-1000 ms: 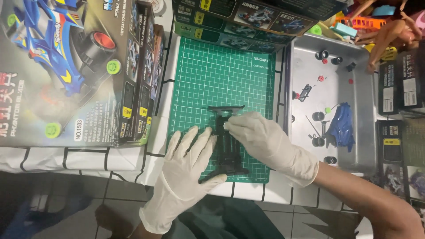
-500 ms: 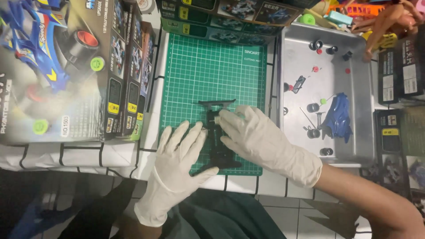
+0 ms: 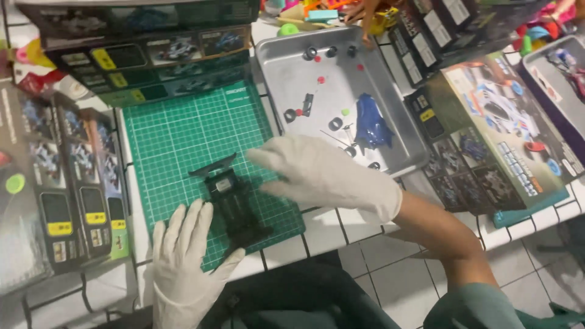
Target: The person assembles a black plastic toy chassis on a green cutting mat. They pick up various small components, including wheels and a blue motor, from a metal tray and attach them to the frame by hand. The person repeatedly adjusts the parts to ensure they fit correctly.
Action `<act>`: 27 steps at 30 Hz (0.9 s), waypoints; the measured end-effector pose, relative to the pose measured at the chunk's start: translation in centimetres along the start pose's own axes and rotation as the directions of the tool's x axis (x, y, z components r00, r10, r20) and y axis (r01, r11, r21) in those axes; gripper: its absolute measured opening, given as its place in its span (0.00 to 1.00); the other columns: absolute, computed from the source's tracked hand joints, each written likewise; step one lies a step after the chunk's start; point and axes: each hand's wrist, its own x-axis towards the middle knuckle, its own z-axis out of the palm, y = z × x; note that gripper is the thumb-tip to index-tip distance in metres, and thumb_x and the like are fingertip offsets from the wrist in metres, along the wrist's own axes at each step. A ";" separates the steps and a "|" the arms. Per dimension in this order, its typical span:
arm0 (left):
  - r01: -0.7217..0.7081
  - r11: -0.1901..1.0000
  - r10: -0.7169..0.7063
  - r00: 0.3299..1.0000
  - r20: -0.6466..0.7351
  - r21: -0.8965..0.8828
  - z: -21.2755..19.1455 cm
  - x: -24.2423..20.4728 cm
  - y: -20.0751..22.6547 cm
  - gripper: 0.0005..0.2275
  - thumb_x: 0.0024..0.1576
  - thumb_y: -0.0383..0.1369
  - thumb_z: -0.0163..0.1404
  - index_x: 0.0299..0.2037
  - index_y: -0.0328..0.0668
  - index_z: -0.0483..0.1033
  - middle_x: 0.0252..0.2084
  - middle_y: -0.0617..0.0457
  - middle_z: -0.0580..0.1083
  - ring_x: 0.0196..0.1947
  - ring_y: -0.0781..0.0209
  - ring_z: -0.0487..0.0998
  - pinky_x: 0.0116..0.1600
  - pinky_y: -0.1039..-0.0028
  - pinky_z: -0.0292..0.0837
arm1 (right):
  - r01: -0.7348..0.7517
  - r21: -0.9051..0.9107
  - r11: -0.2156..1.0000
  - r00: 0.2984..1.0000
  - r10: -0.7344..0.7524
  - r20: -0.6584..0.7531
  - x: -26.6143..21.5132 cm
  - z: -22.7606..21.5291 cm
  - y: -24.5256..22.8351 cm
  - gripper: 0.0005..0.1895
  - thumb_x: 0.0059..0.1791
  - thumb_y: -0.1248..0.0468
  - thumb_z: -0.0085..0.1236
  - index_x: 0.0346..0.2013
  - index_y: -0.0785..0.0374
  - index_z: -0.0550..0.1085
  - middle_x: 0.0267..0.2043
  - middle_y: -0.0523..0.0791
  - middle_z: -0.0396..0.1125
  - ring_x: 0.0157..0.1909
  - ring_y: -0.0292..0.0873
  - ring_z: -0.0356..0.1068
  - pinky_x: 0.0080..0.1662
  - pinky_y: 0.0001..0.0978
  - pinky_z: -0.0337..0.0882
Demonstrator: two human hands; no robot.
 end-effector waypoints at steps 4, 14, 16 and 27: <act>-0.014 0.998 0.012 0.999 -0.033 -0.054 1.1 -0.5 -0.5 0.41 0.49 0.66 0.47 0.68 0.49 0.70 0.70 0.49 0.70 0.72 0.44 0.69 0.74 0.45 0.60 | -0.534 0.076 0.842 0.844 0.536 -0.004 -6.0 -3.5 3.9 0.25 0.56 0.52 0.46 0.67 0.55 0.68 0.59 0.50 0.72 0.56 0.50 0.73 0.54 0.49 0.72; 0.071 0.997 -0.069 0.996 0.050 -0.037 0.9 -0.2 -0.1 0.41 0.49 0.62 0.48 0.70 0.46 0.69 0.70 0.51 0.70 0.72 0.46 0.68 0.75 0.48 0.58 | -0.913 0.052 0.406 0.409 0.907 0.103 -11.8 -1.3 8.6 0.35 0.45 0.52 0.56 0.66 0.53 0.61 0.55 0.47 0.65 0.55 0.52 0.67 0.53 0.45 0.67; 0.091 0.995 -0.088 0.993 0.076 -0.038 0.9 -0.1 -0.2 0.41 0.49 0.63 0.47 0.70 0.47 0.69 0.70 0.51 0.70 0.72 0.47 0.68 0.76 0.48 0.57 | -0.906 0.229 0.355 0.388 0.914 0.120 -11.3 -2.4 7.8 0.41 0.45 0.58 0.55 0.73 0.52 0.59 0.64 0.46 0.64 0.65 0.47 0.63 0.63 0.40 0.62; 0.077 0.995 -0.082 0.994 0.076 0.061 0.4 0.5 0.3 0.42 0.49 0.66 0.43 0.68 0.46 0.73 0.68 0.53 0.74 0.72 0.49 0.71 0.72 0.50 0.66 | -0.322 0.747 0.582 0.339 0.807 -0.483 -13.2 -1.8 10.5 0.16 0.48 0.73 0.61 0.45 0.60 0.65 0.63 0.56 0.63 0.62 0.46 0.70 0.63 0.34 0.74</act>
